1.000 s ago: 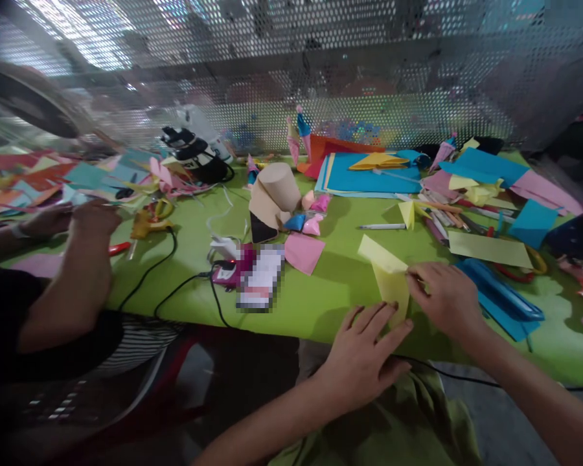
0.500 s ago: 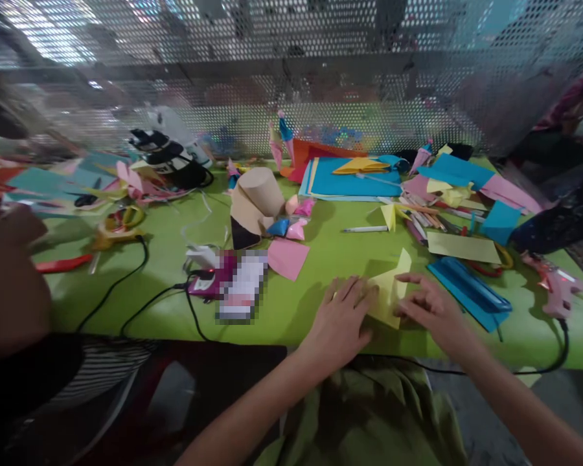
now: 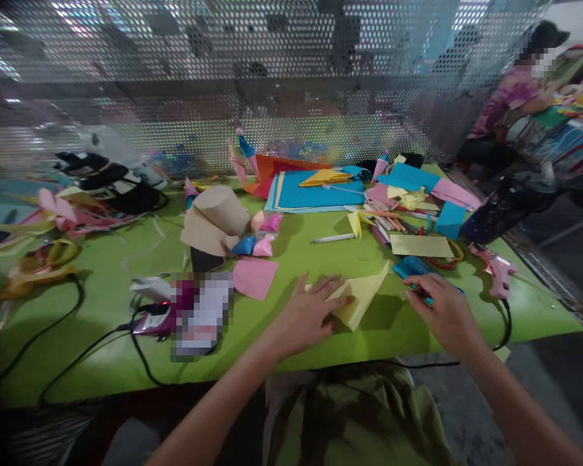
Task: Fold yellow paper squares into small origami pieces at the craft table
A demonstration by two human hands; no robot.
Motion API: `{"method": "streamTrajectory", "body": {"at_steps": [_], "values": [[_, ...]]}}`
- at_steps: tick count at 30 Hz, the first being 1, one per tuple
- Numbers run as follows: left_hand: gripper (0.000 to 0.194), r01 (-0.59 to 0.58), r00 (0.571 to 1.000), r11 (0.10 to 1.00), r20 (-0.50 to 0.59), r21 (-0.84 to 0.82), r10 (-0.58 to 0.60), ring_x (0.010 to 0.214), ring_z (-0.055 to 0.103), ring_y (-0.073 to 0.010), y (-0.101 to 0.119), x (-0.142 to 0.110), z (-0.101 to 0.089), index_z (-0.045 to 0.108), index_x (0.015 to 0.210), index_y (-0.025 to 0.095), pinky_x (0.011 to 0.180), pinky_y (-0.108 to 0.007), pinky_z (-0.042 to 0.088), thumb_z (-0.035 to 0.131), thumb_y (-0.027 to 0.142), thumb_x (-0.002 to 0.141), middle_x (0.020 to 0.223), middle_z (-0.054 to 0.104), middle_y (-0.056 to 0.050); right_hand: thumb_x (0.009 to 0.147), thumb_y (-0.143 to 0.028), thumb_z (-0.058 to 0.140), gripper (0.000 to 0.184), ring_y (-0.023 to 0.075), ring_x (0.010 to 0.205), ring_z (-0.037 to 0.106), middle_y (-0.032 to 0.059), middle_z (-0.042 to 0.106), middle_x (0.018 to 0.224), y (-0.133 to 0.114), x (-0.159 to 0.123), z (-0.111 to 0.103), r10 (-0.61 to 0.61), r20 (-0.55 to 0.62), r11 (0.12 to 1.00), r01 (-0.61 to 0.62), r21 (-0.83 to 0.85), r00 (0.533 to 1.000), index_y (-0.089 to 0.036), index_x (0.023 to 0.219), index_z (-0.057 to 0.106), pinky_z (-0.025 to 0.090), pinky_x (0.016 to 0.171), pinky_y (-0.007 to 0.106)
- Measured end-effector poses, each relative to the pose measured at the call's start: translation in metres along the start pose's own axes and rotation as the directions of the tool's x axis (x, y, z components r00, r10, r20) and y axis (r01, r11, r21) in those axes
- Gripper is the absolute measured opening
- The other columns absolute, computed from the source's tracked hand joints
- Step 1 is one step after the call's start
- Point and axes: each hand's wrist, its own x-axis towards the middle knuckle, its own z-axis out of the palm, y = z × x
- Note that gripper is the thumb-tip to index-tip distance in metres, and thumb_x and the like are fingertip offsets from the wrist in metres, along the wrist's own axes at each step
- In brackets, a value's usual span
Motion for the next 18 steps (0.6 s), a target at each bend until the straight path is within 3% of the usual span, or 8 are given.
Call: {"method": "streamTrajectory", "body": {"at_steps": [4, 8, 11, 14, 16, 18], "values": [[0.059, 0.015, 1.0, 1.0, 0.022, 0.006, -0.015, 0.16, 0.041, -0.0324, -0.018, 0.0, -0.017, 0.064, 0.148, 0.035, 0.131, -0.073, 0.022, 0.056, 0.013, 0.094, 0.172, 0.045, -0.005, 0.103, -0.049, 0.054, 0.037, 0.0378, 0.118, 0.068, 0.0139, 0.074, 0.121, 0.037, -0.002, -0.013, -0.009, -0.092, 0.952, -0.019, -0.307, 0.996, -0.024, 0.123, 0.072, 0.054, 0.1, 0.056], [0.055, 0.069, 0.997, 0.997, 0.032, -0.039, -0.068, 0.157, 0.045, -0.0316, -0.018, -0.007, -0.029, 0.066, 0.146, 0.027, 0.133, -0.065, 0.027, 0.056, 0.013, 0.094, 0.168, 0.051, -0.009, 0.101, -0.051, 0.052, 0.048, 0.0408, 0.121, 0.067, 0.0158, 0.074, 0.127, 0.06, -0.004, -0.009, 0.061, -0.062, 0.915, -0.08, -0.396, 0.996, -0.023, 0.137, 0.067, 0.054, 0.099, 0.058], [0.05, 0.097, 0.994, 0.985, 0.064, -0.142, -0.088, 0.154, 0.05, -0.0307, -0.009, -0.013, -0.034, 0.061, 0.153, 0.024, 0.133, -0.06, 0.029, 0.058, 0.037, 0.105, 0.165, 0.055, -0.01, 0.099, -0.048, 0.053, 0.05, 0.0394, 0.117, 0.068, 0.0162, 0.073, 0.124, 0.063, 0.001, -0.006, 0.12, -0.037, 0.929, -0.125, -0.348, 0.992, -0.023, 0.141, 0.064, 0.055, 0.096, 0.055], [0.072, 0.129, 0.991, 0.972, 0.063, -0.195, -0.119, 0.154, 0.05, -0.034, 0.006, -0.015, -0.032, 0.056, 0.157, 0.025, 0.134, -0.067, 0.022, 0.055, 0.071, 0.101, 0.164, 0.056, -0.012, 0.097, -0.048, 0.056, 0.042, 0.038, 0.116, 0.069, 0.0157, 0.073, 0.124, 0.061, 0.008, -0.01, 0.144, 0.035, 0.951, -0.128, -0.28, 0.989, -0.025, 0.13, 0.069, 0.055, 0.093, 0.051], [0.084, 0.162, 0.987, 0.971, 0.025, -0.173, -0.16, 0.153, 0.051, -0.0375, 0.018, -0.013, -0.025, 0.056, 0.156, 0.025, 0.133, -0.073, 0.019, 0.058, 0.081, 0.094, 0.163, 0.057, -0.014, 0.097, -0.049, 0.058, 0.039, 0.0364, 0.115, 0.069, 0.0151, 0.071, 0.126, 0.06, 0.01, -0.014, 0.149, 0.068, 0.966, -0.13, -0.222, 0.987, -0.025, 0.125, 0.069, 0.054, 0.092, 0.048], [0.085, 0.203, 0.977, 0.971, -0.035, -0.123, -0.208, 0.15, 0.053, -0.0403, 0.029, -0.009, -0.014, 0.059, 0.153, 0.023, 0.131, -0.076, 0.018, 0.064, 0.081, 0.09, 0.16, 0.059, -0.017, 0.095, -0.05, 0.06, 0.039, 0.035, 0.114, 0.068, 0.0146, 0.069, 0.125, 0.061, 0.011, -0.015, 0.151, 0.072, 0.98, -0.141, -0.138, 0.986, -0.024, 0.124, 0.068, 0.054, 0.094, 0.047]]}}
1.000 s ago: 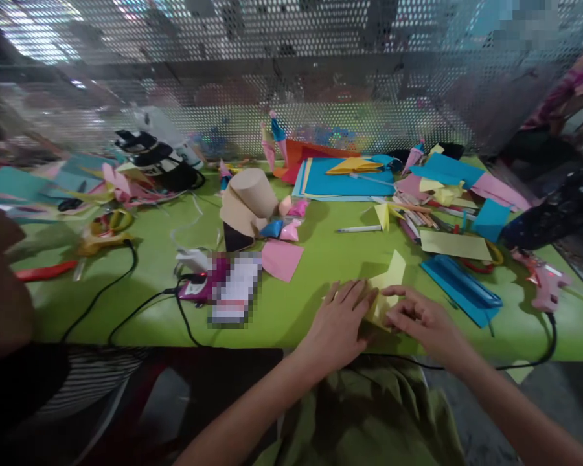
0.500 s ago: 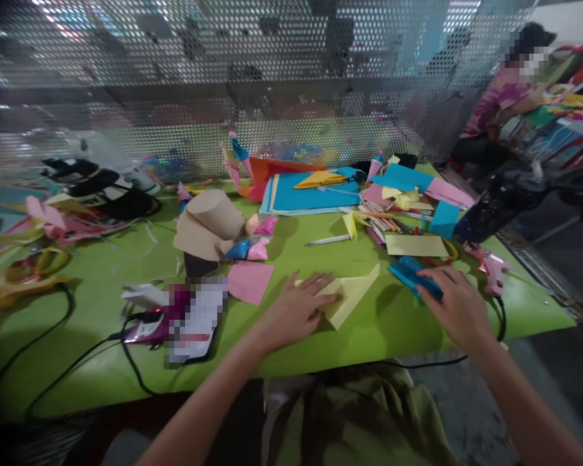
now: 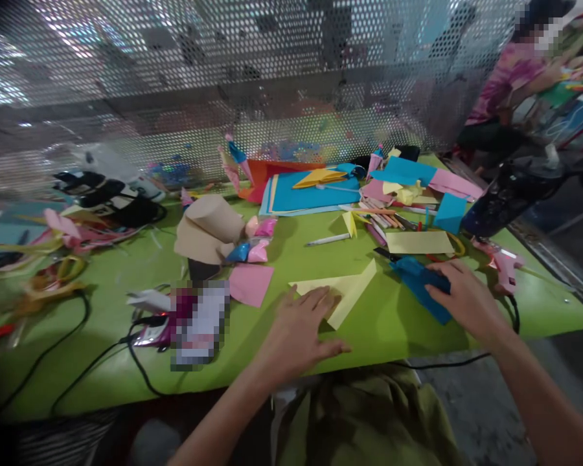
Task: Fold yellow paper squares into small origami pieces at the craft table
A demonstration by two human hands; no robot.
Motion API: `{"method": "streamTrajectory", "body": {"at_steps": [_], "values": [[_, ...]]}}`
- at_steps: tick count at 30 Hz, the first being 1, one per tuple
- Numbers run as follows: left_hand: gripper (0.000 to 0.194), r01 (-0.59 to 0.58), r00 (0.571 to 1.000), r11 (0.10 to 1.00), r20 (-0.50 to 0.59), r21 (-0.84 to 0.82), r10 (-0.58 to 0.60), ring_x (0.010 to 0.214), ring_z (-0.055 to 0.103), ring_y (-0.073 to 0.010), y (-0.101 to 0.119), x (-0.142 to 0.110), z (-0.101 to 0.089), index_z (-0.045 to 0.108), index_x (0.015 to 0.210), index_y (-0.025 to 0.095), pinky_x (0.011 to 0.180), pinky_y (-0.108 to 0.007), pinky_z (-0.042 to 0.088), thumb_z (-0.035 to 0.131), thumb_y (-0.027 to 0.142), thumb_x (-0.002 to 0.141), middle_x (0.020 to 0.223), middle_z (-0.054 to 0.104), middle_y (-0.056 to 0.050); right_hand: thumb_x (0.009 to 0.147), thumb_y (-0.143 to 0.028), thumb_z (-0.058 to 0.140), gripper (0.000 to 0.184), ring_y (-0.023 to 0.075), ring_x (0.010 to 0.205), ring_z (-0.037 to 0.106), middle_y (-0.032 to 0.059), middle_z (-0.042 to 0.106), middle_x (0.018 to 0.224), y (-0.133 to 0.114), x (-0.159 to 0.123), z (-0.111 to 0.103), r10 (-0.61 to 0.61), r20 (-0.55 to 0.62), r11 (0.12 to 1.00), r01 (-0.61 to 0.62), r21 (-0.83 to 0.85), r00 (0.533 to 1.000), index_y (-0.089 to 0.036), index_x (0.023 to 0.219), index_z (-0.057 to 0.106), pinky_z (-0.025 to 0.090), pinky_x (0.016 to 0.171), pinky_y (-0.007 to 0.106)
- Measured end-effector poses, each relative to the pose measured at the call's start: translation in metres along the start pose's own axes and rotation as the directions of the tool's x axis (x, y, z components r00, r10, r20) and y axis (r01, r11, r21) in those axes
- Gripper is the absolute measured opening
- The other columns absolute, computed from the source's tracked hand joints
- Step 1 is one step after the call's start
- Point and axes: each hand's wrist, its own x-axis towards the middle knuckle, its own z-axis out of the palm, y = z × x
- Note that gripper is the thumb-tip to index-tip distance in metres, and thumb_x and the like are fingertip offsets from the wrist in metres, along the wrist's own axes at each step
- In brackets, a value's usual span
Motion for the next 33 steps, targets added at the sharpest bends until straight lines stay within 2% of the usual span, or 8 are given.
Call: {"method": "streamTrajectory", "body": {"at_steps": [4, 6, 9, 14, 20, 23, 29, 33], "values": [[0.034, 0.04, 0.998, 0.995, -0.052, 0.091, -0.036, 0.147, 0.058, -0.0358, 0.004, 0.004, 0.022, 0.071, 0.138, 0.028, 0.13, -0.076, 0.021, 0.064, 0.038, 0.106, 0.156, 0.063, -0.013, 0.092, -0.05, 0.063, 0.043, 0.0341, 0.114, 0.067, 0.013, 0.068, 0.124, 0.005, -0.001, 0.003, 0.015, -0.002, 0.989, -0.015, 0.149, 1.0, -0.025, 0.126, 0.063, 0.053, 0.097, 0.048], [0.033, 0.024, 0.999, 0.998, -0.031, 0.065, -0.022, 0.149, 0.056, -0.0322, -0.004, 0.003, 0.024, 0.076, 0.13, 0.032, 0.131, -0.074, 0.023, 0.06, 0.018, 0.105, 0.156, 0.065, -0.007, 0.09, -0.051, 0.065, 0.045, 0.0337, 0.113, 0.069, 0.0121, 0.07, 0.124, 0.008, -0.004, 0.003, 0.019, 0.023, 0.98, -0.023, 0.196, 1.0, -0.025, 0.127, 0.062, 0.055, 0.096, 0.047], [0.043, 0.025, 1.0, 0.999, -0.016, -0.028, -0.025, 0.15, 0.056, -0.0275, -0.021, -0.003, 0.018, 0.079, 0.123, 0.033, 0.133, -0.068, 0.026, 0.061, 0.004, 0.096, 0.152, 0.068, -0.002, 0.09, -0.051, 0.067, 0.047, 0.0327, 0.113, 0.071, 0.0109, 0.073, 0.125, 0.011, -0.009, 0.001, -0.024, 0.039, 0.975, 0.014, 0.223, 0.999, -0.026, 0.13, 0.063, 0.056, 0.096, 0.044], [0.034, 0.057, 0.998, 0.993, -0.013, -0.101, -0.059, 0.148, 0.058, -0.0258, -0.039, -0.014, 0.004, 0.081, 0.113, 0.029, 0.134, -0.066, 0.024, 0.06, 0.007, 0.096, 0.147, 0.072, -0.002, 0.096, -0.043, 0.063, 0.042, 0.0313, 0.122, 0.071, 0.0087, 0.072, 0.136, 0.007, -0.022, -0.008, -0.176, 0.122, 0.975, 0.156, 0.159, 0.977, -0.032, 0.136, 0.065, 0.056, 0.1, 0.042], [0.05, 0.016, 0.998, 0.997, 0.054, -0.077, -0.011, 0.156, 0.049, -0.025, -0.048, -0.022, 0.002, 0.079, 0.123, 0.03, 0.134, -0.066, 0.023, 0.054, 0.001, 0.091, 0.157, 0.064, -0.002, 0.095, -0.043, 0.066, 0.038, 0.0273, 0.109, 0.076, 0.0042, 0.073, 0.132, 0.011, -0.037, -0.009, -0.348, 0.142, 0.934, 0.33, 0.133, 0.927, -0.041, 0.133, 0.071, 0.063, 0.085, 0.037], [0.056, -0.029, 0.996, 1.0, 0.081, -0.007, 0.03, 0.159, 0.045, -0.0247, -0.053, -0.026, 0.002, 0.077, 0.13, 0.032, 0.135, -0.065, 0.023, 0.055, -0.001, 0.09, 0.161, 0.06, -0.001, 0.097, -0.043, 0.063, 0.041, 0.0259, 0.106, 0.076, 0.0038, 0.073, 0.13, 0.02, -0.043, -0.003, -0.415, 0.123, 0.909, 0.404, 0.106, 0.902, -0.043, 0.137, 0.069, 0.062, 0.087, 0.039], [0.063, -0.141, 0.99, 0.974, 0.027, 0.178, 0.139, 0.157, 0.048, -0.0248, -0.058, -0.034, 0.006, 0.074, 0.135, 0.036, 0.133, -0.065, 0.025, 0.053, -0.005, 0.092, 0.159, 0.061, -0.002, 0.099, -0.048, 0.059, 0.043, 0.028, 0.108, 0.074, 0.0037, 0.072, 0.131, 0.034, -0.057, 0.007, -0.381, 0.093, 0.925, 0.38, 0.025, 0.92, -0.048, 0.141, 0.066, 0.061, 0.085, 0.044], [0.062, -0.158, 0.987, 0.962, 0.026, 0.221, 0.156, 0.157, 0.048, -0.0252, -0.056, -0.039, 0.006, 0.07, 0.139, 0.033, 0.136, -0.065, 0.02, 0.05, -0.005, 0.094, 0.16, 0.06, -0.002, 0.098, -0.045, 0.059, 0.049, 0.0307, 0.114, 0.072, 0.0034, 0.072, 0.135, 0.04, -0.063, 0.011, -0.344, 0.09, 0.939, 0.343, 0.027, 0.935, -0.051, 0.146, 0.062, 0.059, 0.09, 0.048]]}}
